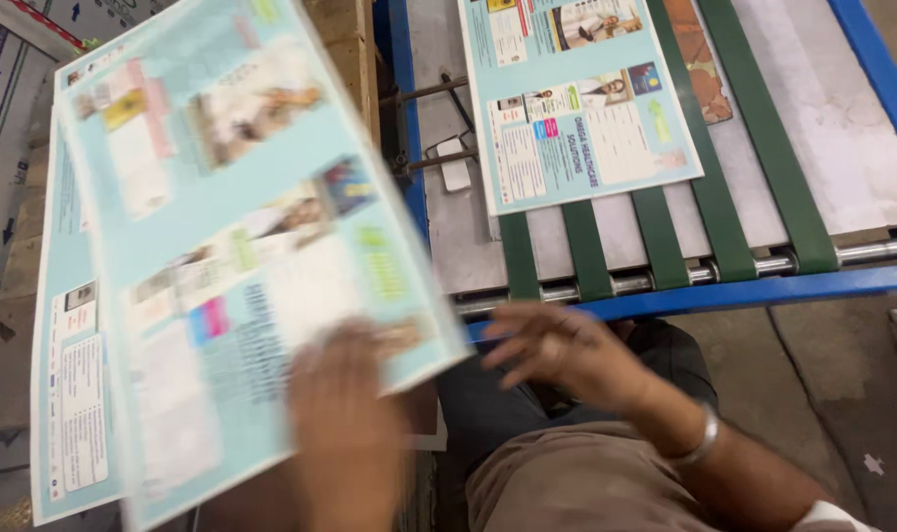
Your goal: The person picks up printed pamphlets from a machinery output belt by hand and places them onto a large stack on a wooden pallet.
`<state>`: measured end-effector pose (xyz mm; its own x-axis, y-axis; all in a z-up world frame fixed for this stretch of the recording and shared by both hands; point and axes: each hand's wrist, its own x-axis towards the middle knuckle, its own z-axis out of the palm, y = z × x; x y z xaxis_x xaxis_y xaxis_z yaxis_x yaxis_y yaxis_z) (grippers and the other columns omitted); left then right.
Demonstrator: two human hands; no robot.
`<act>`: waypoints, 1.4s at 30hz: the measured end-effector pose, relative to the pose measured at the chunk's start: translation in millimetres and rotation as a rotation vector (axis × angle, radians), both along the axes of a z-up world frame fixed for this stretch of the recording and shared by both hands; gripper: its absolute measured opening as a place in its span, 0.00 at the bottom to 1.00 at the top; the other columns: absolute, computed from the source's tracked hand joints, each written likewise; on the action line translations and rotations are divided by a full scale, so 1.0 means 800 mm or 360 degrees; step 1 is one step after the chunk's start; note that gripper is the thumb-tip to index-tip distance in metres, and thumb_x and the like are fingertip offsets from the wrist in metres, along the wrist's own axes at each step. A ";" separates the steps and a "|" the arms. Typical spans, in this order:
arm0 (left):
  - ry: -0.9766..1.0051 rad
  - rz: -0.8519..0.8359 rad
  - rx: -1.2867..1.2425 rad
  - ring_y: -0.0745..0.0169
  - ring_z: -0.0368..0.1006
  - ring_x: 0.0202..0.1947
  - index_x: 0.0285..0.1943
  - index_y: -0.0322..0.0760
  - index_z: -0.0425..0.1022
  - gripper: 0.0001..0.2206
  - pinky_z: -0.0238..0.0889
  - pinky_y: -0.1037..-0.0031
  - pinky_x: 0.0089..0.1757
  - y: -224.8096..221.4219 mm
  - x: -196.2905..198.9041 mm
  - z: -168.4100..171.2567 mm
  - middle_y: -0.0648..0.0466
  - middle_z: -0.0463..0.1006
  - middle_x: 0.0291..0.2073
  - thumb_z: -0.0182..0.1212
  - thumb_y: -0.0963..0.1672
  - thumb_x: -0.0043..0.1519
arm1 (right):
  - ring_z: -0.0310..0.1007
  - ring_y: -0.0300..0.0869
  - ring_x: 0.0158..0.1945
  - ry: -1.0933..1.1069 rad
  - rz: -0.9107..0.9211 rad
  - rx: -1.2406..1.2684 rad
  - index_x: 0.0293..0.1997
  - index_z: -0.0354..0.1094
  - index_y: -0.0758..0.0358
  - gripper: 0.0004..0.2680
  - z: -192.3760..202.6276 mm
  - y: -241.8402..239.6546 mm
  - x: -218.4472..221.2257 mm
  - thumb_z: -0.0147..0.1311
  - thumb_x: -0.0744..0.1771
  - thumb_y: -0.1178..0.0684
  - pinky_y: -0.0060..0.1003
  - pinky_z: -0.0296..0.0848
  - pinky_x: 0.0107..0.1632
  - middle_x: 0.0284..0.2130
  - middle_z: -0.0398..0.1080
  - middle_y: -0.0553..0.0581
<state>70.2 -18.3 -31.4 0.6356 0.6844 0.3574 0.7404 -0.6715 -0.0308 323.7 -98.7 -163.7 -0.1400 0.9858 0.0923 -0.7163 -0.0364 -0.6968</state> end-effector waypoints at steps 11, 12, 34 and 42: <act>0.0268 0.0065 0.0118 0.35 0.58 0.71 0.68 0.34 0.68 0.35 0.48 0.40 0.65 -0.002 -0.087 0.001 0.36 0.66 0.68 0.60 0.58 0.57 | 0.73 0.38 0.44 -0.0080 -0.1449 -0.0666 0.47 0.65 0.68 0.05 -0.046 0.017 0.103 0.52 0.68 0.64 0.31 0.77 0.50 0.40 0.69 0.53; 0.0390 0.0224 0.0148 0.36 0.60 0.71 0.67 0.37 0.70 0.32 0.51 0.42 0.65 0.007 -0.099 -0.001 0.37 0.68 0.67 0.63 0.55 0.57 | 0.73 0.38 0.44 -0.0136 -0.1545 -0.0650 0.49 0.65 0.68 0.06 -0.059 0.013 0.124 0.52 0.68 0.65 0.31 0.77 0.48 0.41 0.69 0.53; -0.0095 0.0191 0.0305 0.48 0.76 0.60 0.60 0.39 0.79 0.19 0.70 0.59 0.56 0.015 -0.050 0.004 0.45 0.80 0.55 0.69 0.43 0.58 | 0.73 0.40 0.51 -0.0508 -0.2159 -0.0703 0.59 0.63 0.74 0.12 -0.219 -0.055 0.191 0.59 0.71 0.60 0.33 0.75 0.51 0.51 0.71 0.60; 0.0001 -0.0055 0.0245 0.39 0.75 0.56 0.59 0.30 0.78 0.24 0.68 0.55 0.54 0.031 -0.106 -0.038 0.36 0.78 0.54 0.65 0.44 0.52 | 0.76 0.51 0.51 -0.0103 -0.1594 -0.0916 0.58 0.61 0.69 0.12 -0.197 0.017 0.188 0.51 0.70 0.54 0.44 0.82 0.50 0.49 0.70 0.65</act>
<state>-14.7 6.4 -61.6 0.6581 0.5993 0.4558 0.7168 -0.6839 -0.1358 474.0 -85.2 -321.3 0.7397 0.5517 -0.3853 -0.5674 0.2036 -0.7979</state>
